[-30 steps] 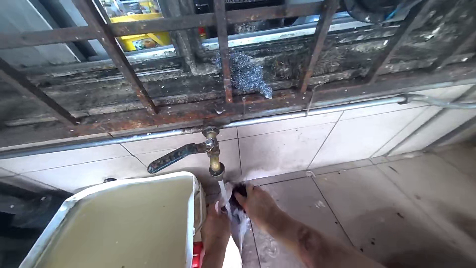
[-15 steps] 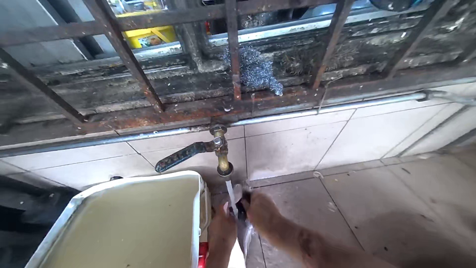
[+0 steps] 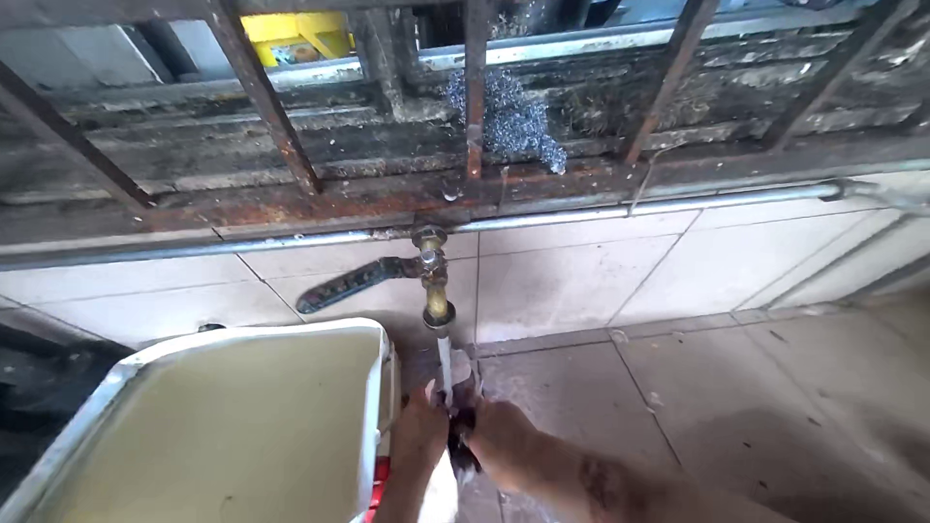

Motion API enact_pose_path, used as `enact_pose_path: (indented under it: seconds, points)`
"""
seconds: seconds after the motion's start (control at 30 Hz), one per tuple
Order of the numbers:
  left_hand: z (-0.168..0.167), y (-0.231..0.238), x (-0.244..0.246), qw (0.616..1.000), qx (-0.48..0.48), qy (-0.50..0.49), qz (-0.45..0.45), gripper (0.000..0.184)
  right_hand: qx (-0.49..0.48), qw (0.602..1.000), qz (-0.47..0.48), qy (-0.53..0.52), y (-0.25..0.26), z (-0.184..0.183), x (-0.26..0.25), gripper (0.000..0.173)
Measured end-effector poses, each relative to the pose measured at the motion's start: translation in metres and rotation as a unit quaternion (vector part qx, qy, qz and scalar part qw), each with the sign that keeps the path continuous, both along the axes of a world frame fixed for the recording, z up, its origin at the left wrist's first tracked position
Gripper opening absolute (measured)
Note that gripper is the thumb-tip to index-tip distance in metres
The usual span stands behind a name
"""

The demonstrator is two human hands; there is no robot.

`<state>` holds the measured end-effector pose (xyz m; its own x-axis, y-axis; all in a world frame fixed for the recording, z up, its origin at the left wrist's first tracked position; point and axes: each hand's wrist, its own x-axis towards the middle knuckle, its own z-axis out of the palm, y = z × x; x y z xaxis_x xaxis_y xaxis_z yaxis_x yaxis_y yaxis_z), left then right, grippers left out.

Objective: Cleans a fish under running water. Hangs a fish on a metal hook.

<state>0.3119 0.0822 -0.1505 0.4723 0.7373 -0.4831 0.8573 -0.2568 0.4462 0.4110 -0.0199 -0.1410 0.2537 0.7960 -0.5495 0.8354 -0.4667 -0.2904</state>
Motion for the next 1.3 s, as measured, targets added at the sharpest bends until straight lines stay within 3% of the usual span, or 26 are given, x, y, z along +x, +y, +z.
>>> enact_pose_path:
  seconds: [0.03, 0.1, 0.13, 0.23, 0.27, 0.33, 0.37, 0.47, 0.57, 0.67, 0.8, 0.83, 0.9, 1.0, 1.1, 1.17, 1.27, 1.3]
  points:
    - [-0.002, -0.006, -0.001, 1.000, -0.004, 0.001, -0.008, 0.050, 0.000, 1.000, -0.004, -0.011, -0.004, -0.005, 0.005, 0.033]
    - [-0.001, -0.012, 0.003, 1.000, -0.011, 0.012, -0.015, 0.052, -0.032, 0.988, -0.152, 0.001, 0.004, 0.001, 0.018, 0.036]
    - [0.002, -0.010, 0.005, 1.000, -0.009, 0.021, -0.013, 0.052, -0.031, 0.983, -0.180, 0.008, 0.008, 0.004, 0.016, 0.038]
    - [0.004, -0.007, 0.001, 1.000, -0.013, 0.028, -0.002, 0.052, 0.000, 0.999, -0.038, 0.010, -0.005, -0.004, 0.002, 0.034]
    - [0.002, -0.011, 0.000, 1.000, -0.015, 0.025, -0.004, 0.052, 0.015, 0.996, -0.080, 0.018, -0.007, -0.010, 0.008, 0.032]
    - [0.003, -0.017, 0.005, 0.999, -0.020, 0.031, -0.009, 0.054, 0.009, 0.965, -0.258, 0.041, 0.003, -0.007, 0.020, 0.044]
    - [0.004, -0.013, 0.005, 0.999, -0.018, 0.038, -0.006, 0.053, -0.001, 0.966, -0.257, 0.040, 0.008, -0.002, 0.013, 0.045]
    - [-0.003, -0.010, -0.002, 0.999, -0.020, 0.023, 0.011, 0.051, -0.028, 0.998, -0.062, -0.010, 0.003, -0.001, -0.006, 0.035]
    - [-0.002, -0.015, 0.001, 0.999, -0.026, 0.021, 0.003, 0.054, -0.080, 0.991, -0.103, -0.037, 0.010, 0.005, 0.008, 0.038]
    - [-0.004, -0.008, -0.001, 1.000, -0.023, 0.010, 0.014, 0.054, -0.004, 0.999, -0.041, 0.004, -0.012, 0.003, -0.018, 0.030]
    - [-0.007, -0.021, 0.003, 1.000, -0.016, -0.010, 0.015, 0.051, -0.041, 0.976, -0.210, 0.033, -0.003, 0.004, 0.003, 0.039]
    - [-0.006, -0.021, 0.004, 1.000, -0.006, -0.013, 0.018, 0.049, -0.040, 0.974, -0.219, 0.036, -0.001, 0.006, -0.003, 0.041]
    - [-0.008, -0.018, 0.007, 1.000, 0.001, -0.010, 0.017, 0.046, -0.008, 0.989, -0.145, 0.036, -0.007, 0.002, -0.010, 0.036]
    - [-0.005, -0.021, 0.007, 1.000, -0.011, 0.009, 0.007, 0.048, -0.036, 0.979, -0.201, 0.012, 0.001, 0.003, 0.013, 0.036]
    - [-0.004, -0.011, 0.007, 0.999, -0.014, 0.010, 0.030, 0.050, -0.038, 0.992, -0.122, 0.001, -0.007, 0.014, -0.005, 0.033]
    - [-0.009, -0.011, 0.005, 0.999, -0.027, -0.007, 0.035, 0.052, -0.012, 0.997, -0.069, 0.011, -0.020, 0.000, -0.010, 0.034]
    - [-0.004, -0.014, 0.005, 0.999, -0.031, -0.011, 0.030, 0.053, -0.057, 0.970, -0.234, -0.025, 0.011, 0.010, 0.023, 0.040]
    - [-0.004, -0.011, 0.004, 0.999, -0.025, -0.013, 0.033, 0.052, -0.084, 0.972, -0.212, -0.052, 0.021, 0.019, 0.025, 0.041]
